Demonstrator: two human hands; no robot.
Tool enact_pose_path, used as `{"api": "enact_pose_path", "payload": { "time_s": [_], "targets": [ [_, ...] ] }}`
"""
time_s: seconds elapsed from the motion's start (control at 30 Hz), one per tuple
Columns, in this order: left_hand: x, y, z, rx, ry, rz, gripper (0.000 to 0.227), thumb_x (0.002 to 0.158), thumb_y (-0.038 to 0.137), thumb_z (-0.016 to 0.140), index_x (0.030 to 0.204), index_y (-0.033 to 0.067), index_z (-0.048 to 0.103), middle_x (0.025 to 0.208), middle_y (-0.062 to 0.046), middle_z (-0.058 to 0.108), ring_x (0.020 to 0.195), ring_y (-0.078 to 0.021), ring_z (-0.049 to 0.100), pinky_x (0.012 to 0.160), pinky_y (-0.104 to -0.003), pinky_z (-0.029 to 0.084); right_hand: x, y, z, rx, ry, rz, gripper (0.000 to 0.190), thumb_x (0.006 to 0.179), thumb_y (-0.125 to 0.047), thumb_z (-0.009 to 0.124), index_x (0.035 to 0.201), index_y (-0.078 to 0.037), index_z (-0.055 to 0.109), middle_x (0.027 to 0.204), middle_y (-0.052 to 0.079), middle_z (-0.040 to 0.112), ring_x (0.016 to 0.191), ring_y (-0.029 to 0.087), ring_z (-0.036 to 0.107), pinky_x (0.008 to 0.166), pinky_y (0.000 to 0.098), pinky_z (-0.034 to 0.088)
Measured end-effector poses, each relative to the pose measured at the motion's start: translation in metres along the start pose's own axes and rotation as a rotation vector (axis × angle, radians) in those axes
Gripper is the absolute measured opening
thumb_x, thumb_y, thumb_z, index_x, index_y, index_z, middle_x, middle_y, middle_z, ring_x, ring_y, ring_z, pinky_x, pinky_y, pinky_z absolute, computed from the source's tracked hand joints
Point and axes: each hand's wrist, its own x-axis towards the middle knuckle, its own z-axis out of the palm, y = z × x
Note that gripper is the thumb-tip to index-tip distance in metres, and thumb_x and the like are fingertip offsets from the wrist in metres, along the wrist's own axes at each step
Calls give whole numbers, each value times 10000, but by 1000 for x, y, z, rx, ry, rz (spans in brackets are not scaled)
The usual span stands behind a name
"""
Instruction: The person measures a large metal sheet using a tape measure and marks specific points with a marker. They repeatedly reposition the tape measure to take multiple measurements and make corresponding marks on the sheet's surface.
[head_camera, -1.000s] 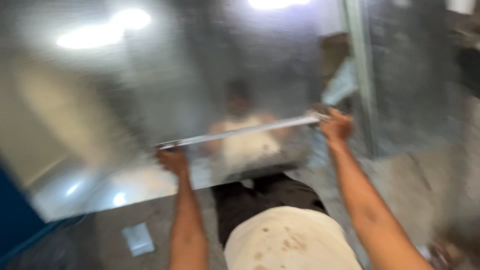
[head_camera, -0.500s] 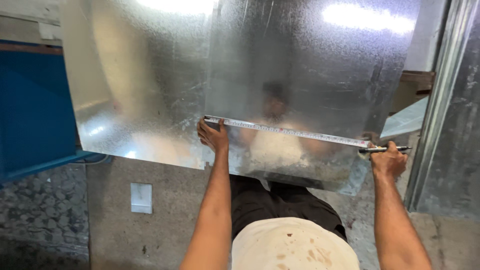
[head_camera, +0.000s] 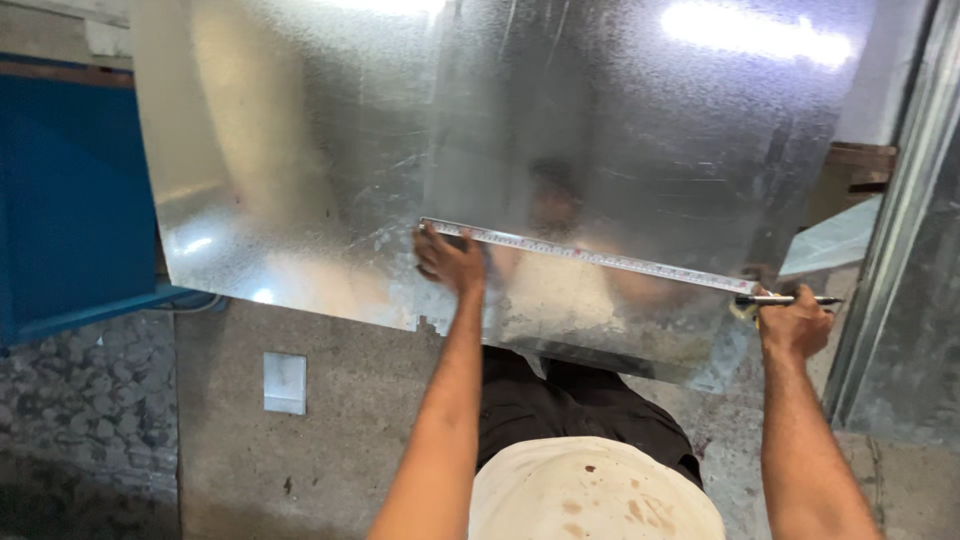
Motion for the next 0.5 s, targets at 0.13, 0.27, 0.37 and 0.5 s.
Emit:
{"api": "enact_pose_path", "payload": {
  "time_s": [0.13, 0.27, 0.37, 0.5],
  "targets": [
    [-52, 45, 1, -39, -191, -41, 1088, 863, 661, 639, 1618, 202, 5, 1690, -165, -109, 1577, -399, -11, 1235, -642, -21, -2, -4, -4, 40, 0, 11, 545, 830, -597, 892, 1056, -113, 779, 905, 195, 736, 882, 437, 695, 755, 549, 544],
    [-92, 71, 14, -13, -166, 2, 1107, 877, 730, 564, 1632, 140, 8, 1688, -236, -45, 1566, -445, -8, 1210, -683, -2, -4, -8, -5, 15, -30, 28, 523, 842, -586, 887, 1019, -108, 770, 896, 175, 743, 854, 416, 713, 737, 539, 555],
    [-104, 70, 24, -14, -82, 63, 1081, 920, 768, 497, 1660, 119, 50, 1709, -252, 34, 1580, -459, 30, 1207, -718, 40, -2, -11, -7, 35, -42, 17, 495, 853, -569, 882, 1023, -118, 771, 889, 171, 746, 844, 409, 716, 748, 534, 558],
    [-106, 64, 31, -28, -64, 91, 1090, 919, 790, 461, 1661, 96, 66, 1709, -271, 59, 1582, -468, 54, 1193, -742, 58, -4, -20, -6, 2, -21, -38, 481, 852, -544, 895, 1009, -107, 769, 876, 183, 738, 829, 420, 709, 730, 540, 551]
  ]
}}
